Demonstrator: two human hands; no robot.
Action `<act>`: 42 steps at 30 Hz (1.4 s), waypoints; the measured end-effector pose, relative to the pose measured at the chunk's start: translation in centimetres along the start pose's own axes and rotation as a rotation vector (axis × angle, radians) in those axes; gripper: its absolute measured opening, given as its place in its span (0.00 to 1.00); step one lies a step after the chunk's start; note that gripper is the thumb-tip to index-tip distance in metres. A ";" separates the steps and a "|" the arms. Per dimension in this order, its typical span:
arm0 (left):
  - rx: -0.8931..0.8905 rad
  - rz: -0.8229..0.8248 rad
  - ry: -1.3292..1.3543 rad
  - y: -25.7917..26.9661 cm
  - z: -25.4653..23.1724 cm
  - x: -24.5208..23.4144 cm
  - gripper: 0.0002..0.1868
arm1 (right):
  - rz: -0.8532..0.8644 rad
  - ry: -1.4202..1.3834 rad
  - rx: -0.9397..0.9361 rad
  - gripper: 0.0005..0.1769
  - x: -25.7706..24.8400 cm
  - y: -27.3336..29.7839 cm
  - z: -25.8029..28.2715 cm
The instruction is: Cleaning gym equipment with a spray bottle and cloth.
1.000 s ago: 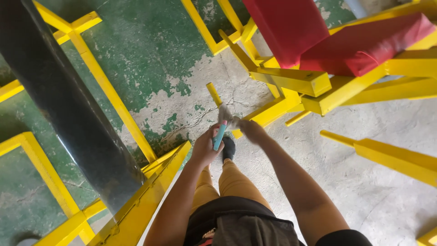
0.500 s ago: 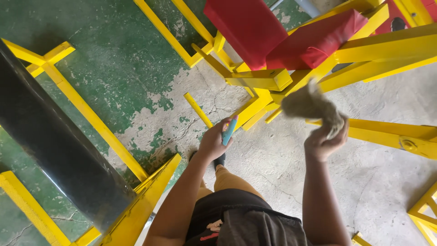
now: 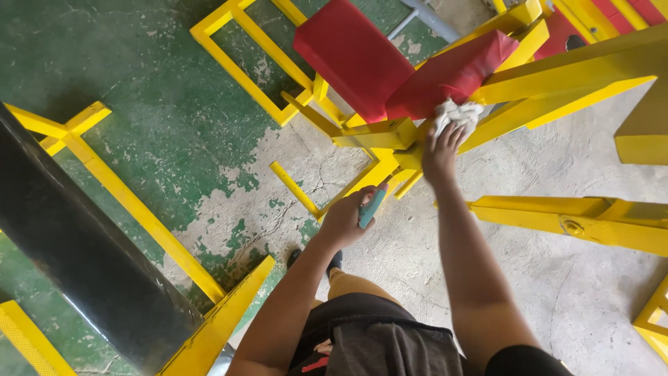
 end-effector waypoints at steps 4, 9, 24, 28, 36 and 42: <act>0.052 0.014 0.016 -0.1 -0.6 0.5 0.31 | 0.125 -0.593 0.231 0.50 2.1 -7.4 -6.2; 0.039 0.040 -0.003 0.7 0.2 1.3 0.32 | 0.144 -0.540 0.249 0.50 -2.7 -5.7 -3.9; -0.032 0.144 -0.144 3.8 0.9 1.1 0.32 | 0.324 -1.055 0.485 0.22 -6.3 22.1 11.0; -0.005 0.314 -0.191 5.2 0.4 3.1 0.33 | 0.155 -2.230 0.885 0.25 -7.4 25.8 9.8; 0.079 0.453 -0.280 7.4 -4.5 8.8 0.34 | -0.037 -2.537 0.841 0.29 -12.3 31.2 3.5; 0.185 0.516 -0.355 9.2 -9.1 15.8 0.32 | -0.035 -2.554 0.883 0.31 -14.7 37.0 -2.3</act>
Point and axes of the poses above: each hand's wrist, its own y-axis away from the middle knuckle, its own x-axis out of the palm, z = x × y, the point moved 2 cm from there along -y, towards the middle knuckle, and after that the axes turned 3 degrees about -y, right-handed, at the moved point
